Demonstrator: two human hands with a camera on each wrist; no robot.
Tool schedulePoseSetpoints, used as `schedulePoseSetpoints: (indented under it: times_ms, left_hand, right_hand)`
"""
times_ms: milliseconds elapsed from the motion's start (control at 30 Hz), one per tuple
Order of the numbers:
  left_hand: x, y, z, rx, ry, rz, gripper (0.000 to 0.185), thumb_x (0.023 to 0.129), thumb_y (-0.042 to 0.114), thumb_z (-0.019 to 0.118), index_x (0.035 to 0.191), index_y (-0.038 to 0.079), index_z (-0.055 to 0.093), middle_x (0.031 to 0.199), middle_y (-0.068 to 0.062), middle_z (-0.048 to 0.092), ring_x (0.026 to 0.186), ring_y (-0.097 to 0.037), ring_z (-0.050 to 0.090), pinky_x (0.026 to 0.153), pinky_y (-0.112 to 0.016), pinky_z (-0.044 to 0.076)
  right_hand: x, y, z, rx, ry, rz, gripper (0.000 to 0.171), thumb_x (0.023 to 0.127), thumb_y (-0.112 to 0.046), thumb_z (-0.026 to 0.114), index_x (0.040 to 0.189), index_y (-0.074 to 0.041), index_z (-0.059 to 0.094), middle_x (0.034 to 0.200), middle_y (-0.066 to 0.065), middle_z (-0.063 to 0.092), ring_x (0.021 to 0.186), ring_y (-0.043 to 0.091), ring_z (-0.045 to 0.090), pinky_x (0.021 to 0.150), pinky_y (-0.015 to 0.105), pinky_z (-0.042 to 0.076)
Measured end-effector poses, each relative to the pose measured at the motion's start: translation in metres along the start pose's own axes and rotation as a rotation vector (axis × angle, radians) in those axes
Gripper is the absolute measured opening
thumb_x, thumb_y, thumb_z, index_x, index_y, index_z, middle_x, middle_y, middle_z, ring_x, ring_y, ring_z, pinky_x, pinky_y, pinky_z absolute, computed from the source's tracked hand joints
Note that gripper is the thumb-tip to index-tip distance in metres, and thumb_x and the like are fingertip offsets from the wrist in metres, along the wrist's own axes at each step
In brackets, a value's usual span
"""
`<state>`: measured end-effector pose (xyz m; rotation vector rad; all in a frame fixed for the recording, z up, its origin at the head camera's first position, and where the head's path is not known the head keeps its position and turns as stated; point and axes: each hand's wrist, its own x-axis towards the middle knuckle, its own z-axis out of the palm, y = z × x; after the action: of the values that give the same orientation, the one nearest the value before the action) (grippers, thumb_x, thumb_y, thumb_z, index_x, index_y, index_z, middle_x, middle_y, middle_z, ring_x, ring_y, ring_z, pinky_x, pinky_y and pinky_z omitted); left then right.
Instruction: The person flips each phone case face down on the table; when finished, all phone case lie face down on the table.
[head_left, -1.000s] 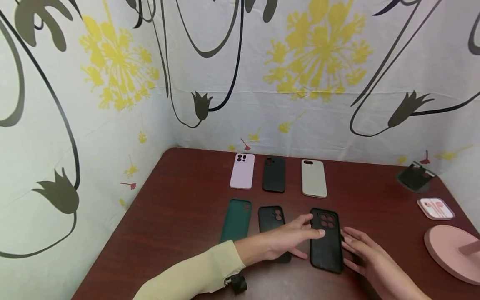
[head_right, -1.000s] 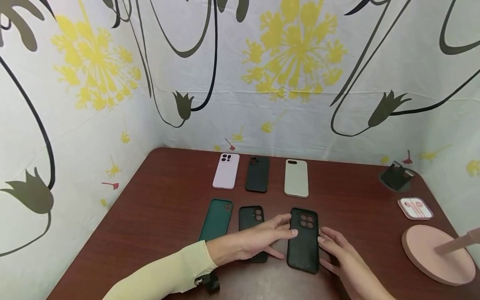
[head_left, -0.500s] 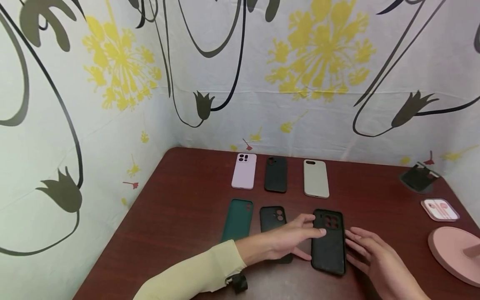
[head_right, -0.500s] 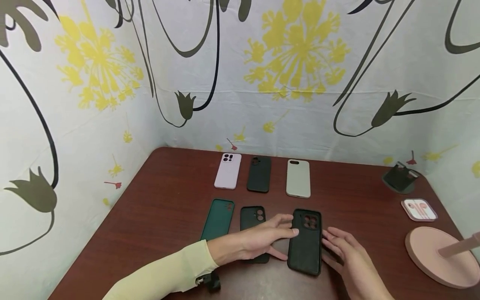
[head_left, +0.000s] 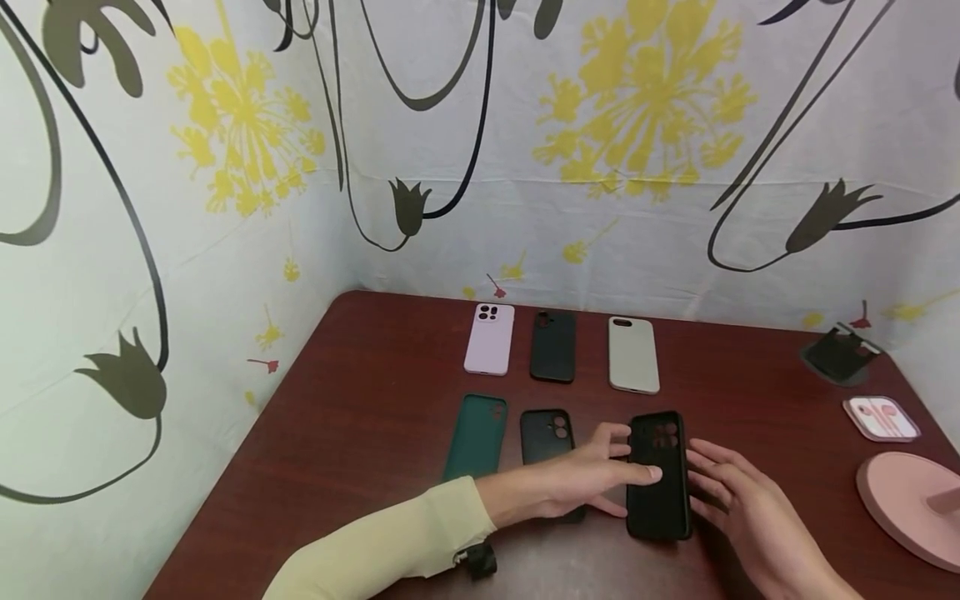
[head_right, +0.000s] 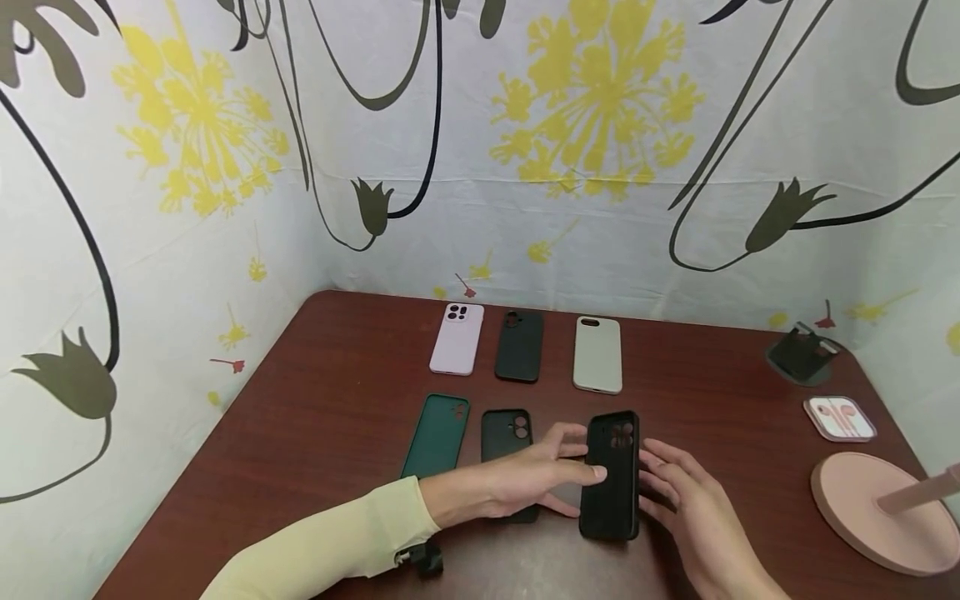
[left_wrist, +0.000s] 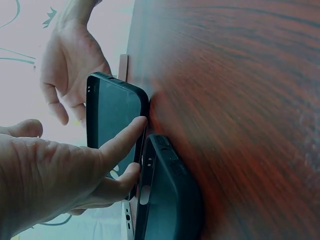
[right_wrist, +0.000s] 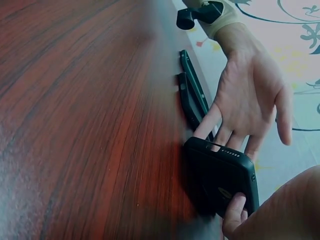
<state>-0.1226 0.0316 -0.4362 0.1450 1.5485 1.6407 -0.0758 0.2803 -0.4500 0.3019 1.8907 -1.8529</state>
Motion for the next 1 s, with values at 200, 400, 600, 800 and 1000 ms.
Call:
schedulePoseSetpoints:
  times_ms: [200, 400, 600, 800, 1000]
  left_hand:
    - [0.002, 0.002, 0.001, 0.005, 0.011, -0.002, 0.068, 0.106, 0.029, 0.066, 0.161, 0.019, 0.028, 0.166, -0.010, 0.035, 0.148, -0.031, 0.048, 0.103, -0.059, 0.059]
    - [0.005, 0.002, 0.001, 0.009, 0.006, -0.004, 0.064, 0.106, 0.027, 0.066, 0.160, 0.025, 0.032, 0.165, -0.009, 0.035, 0.147, -0.032, 0.048, 0.098, -0.061, 0.061]
    - [0.008, 0.001, -0.001, 0.018, -0.028, 0.008, 0.072, 0.104, 0.021, 0.068, 0.161, 0.042, 0.028, 0.167, -0.006, 0.032, 0.142, -0.034, 0.055, 0.089, -0.065, 0.063]
    - [0.008, 0.000, -0.003, 0.011, -0.039, 0.009, 0.078, 0.103, 0.016, 0.070, 0.162, 0.046, 0.026, 0.165, -0.006, 0.034, 0.142, -0.035, 0.055, 0.087, -0.067, 0.063]
    - [0.007, -0.003, -0.006, 0.014, -0.065, 0.033, 0.075, 0.106, 0.017, 0.065, 0.161, 0.049, 0.025, 0.162, -0.005, 0.036, 0.146, -0.031, 0.050, 0.089, -0.066, 0.062]
  right_hand:
    - [-0.001, 0.000, 0.006, 0.019, -0.008, 0.003, 0.068, 0.116, -0.050, 0.031, 0.169, -0.014, 0.010, 0.152, -0.017, 0.035, 0.117, -0.014, 0.057, 0.098, 0.022, 0.057]
    - [0.000, 0.001, 0.012, 0.044, -0.023, 0.037, 0.069, 0.115, -0.051, 0.034, 0.169, -0.015, 0.010, 0.161, -0.009, 0.028, 0.118, -0.013, 0.057, 0.101, 0.025, 0.056]
    - [0.003, 0.004, 0.019, 0.056, -0.038, 0.037, 0.067, 0.116, -0.048, 0.033, 0.169, -0.013, 0.010, 0.166, -0.004, 0.025, 0.120, -0.010, 0.058, 0.104, 0.028, 0.055]
    - [0.004, 0.005, 0.028, 0.042, -0.054, 0.027, 0.063, 0.117, -0.043, 0.030, 0.170, -0.013, 0.011, 0.171, 0.001, 0.022, 0.121, -0.009, 0.059, 0.107, 0.032, 0.055]
    - [0.008, 0.004, 0.038, 0.035, -0.002, 0.054, 0.060, 0.115, -0.038, 0.045, 0.168, -0.025, 0.019, 0.167, 0.003, 0.036, 0.121, 0.002, 0.063, 0.108, 0.040, 0.056]
